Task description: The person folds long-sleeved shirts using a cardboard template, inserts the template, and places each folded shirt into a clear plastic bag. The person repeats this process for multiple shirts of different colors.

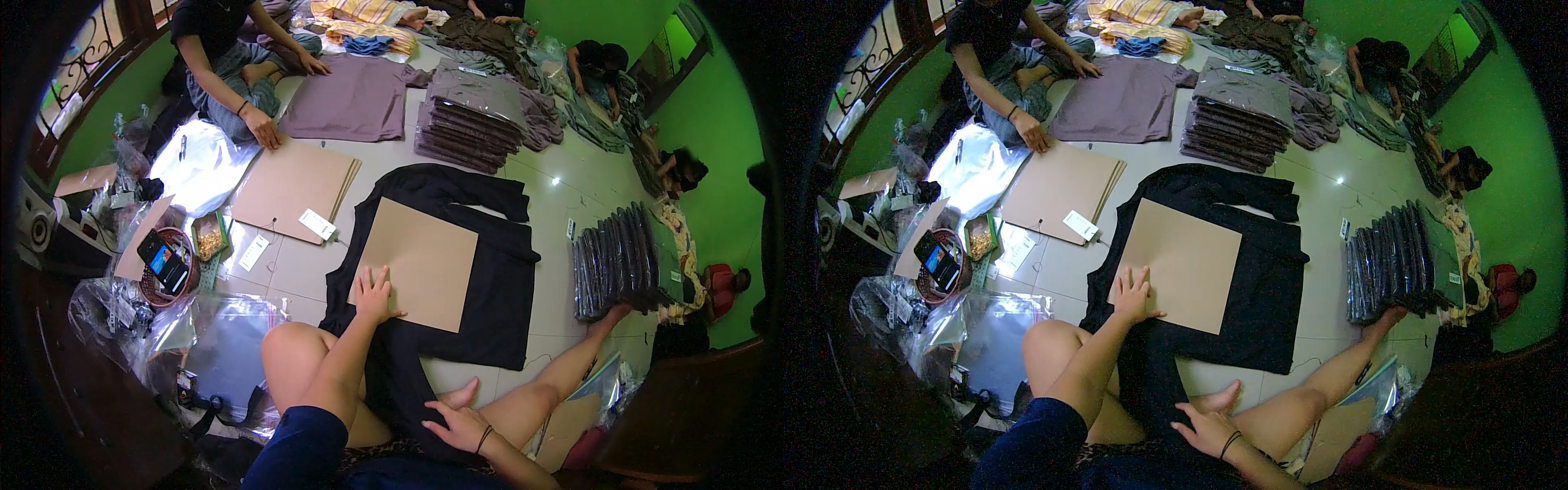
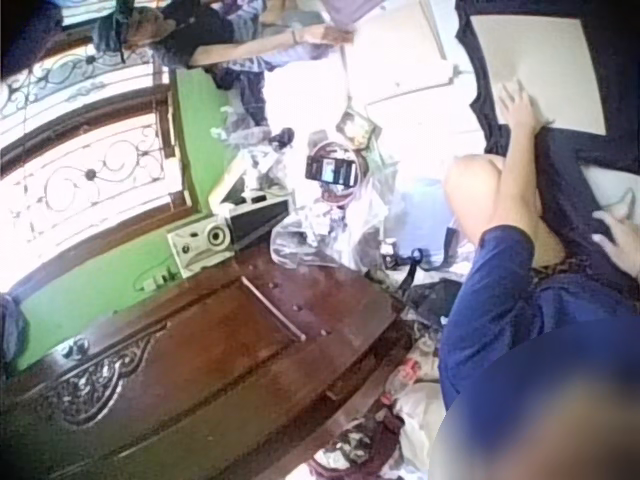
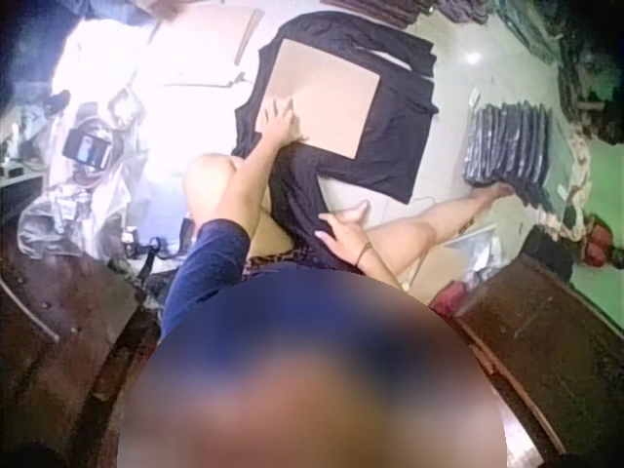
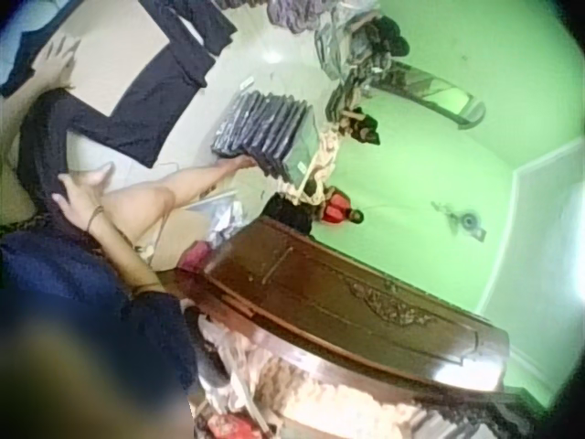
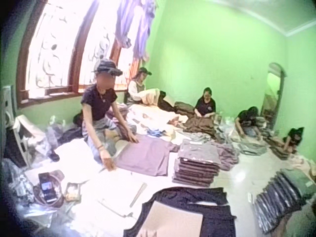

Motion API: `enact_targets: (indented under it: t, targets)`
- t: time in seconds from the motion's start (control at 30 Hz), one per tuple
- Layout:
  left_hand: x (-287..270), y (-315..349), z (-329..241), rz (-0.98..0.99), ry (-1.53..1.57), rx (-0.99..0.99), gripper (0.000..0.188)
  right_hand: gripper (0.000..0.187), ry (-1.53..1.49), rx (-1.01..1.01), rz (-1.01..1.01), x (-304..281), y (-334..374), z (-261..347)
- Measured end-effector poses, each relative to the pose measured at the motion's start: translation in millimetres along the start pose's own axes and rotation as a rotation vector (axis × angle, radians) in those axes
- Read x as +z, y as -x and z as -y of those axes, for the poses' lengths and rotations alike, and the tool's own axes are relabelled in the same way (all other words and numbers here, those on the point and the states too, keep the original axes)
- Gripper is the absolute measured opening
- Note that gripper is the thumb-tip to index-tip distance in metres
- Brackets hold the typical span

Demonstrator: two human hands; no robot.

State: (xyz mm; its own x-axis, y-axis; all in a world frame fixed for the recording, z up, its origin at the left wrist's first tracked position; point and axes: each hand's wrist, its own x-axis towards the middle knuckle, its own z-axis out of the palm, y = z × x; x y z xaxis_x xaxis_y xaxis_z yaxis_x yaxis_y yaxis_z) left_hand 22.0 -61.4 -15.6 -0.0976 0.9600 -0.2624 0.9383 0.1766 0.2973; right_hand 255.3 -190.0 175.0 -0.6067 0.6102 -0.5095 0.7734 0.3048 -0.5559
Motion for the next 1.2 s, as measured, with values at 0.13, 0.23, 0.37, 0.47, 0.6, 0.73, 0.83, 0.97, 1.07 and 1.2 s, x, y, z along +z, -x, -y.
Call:
enact_targets:
  t: [0.13, 0.23, 0.37, 0.47, 0.6, 0.73, 0.83, 0.97, 1.07, 1.2]
  targets:
    - [-2, 0, 1, -0.007, 0.047, -0.004, 0.070, 0.023, 0.038, 0.058, 0.010, 5, -2, -7]
    - [-1, -1, 4, 0.024, 0.091, 0.003, 0.063, 0.017, 0.279, -0.193, -0.461, 7, -6, -2]
    - [1, -4, 9, 0.045, 0.122, 0.018, 0.056, 0.008, -0.131, -0.187, -0.603, 9, -8, 12]
    - [2, -5, 11, 0.057, 0.119, 0.028, 0.054, 0.004, -0.042, -0.211, -0.660, 12, -8, 10]
    - [3, -5, 11, 0.074, 0.103, 0.030, 0.053, 0.020, -0.347, 0.179, -0.403, 22, -7, -8]
    - [4, -6, 12, 0.054, 0.116, 0.037, 0.053, 0.031, -0.213, 0.265, -0.077, 31, -4, -17]
    - [7, -6, 13, 0.043, 0.124, 0.038, 0.053, 0.027, -0.043, 0.060, -0.311, 27, 1, -14]
    - [9, -8, 13, 0.024, 0.116, 0.038, 0.053, 0.021, 0.144, -0.173, -0.621, 19, -3, -7]
    - [9, -8, 14, 0.022, 0.117, 0.057, 0.054, 0.027, -0.316, 0.119, -0.413, 24, -5, -5]
    - [4, -7, 14, 0.043, 0.078, 0.068, 0.055, 0.043, -1.265, 0.334, -0.074, 30, 1, -17]
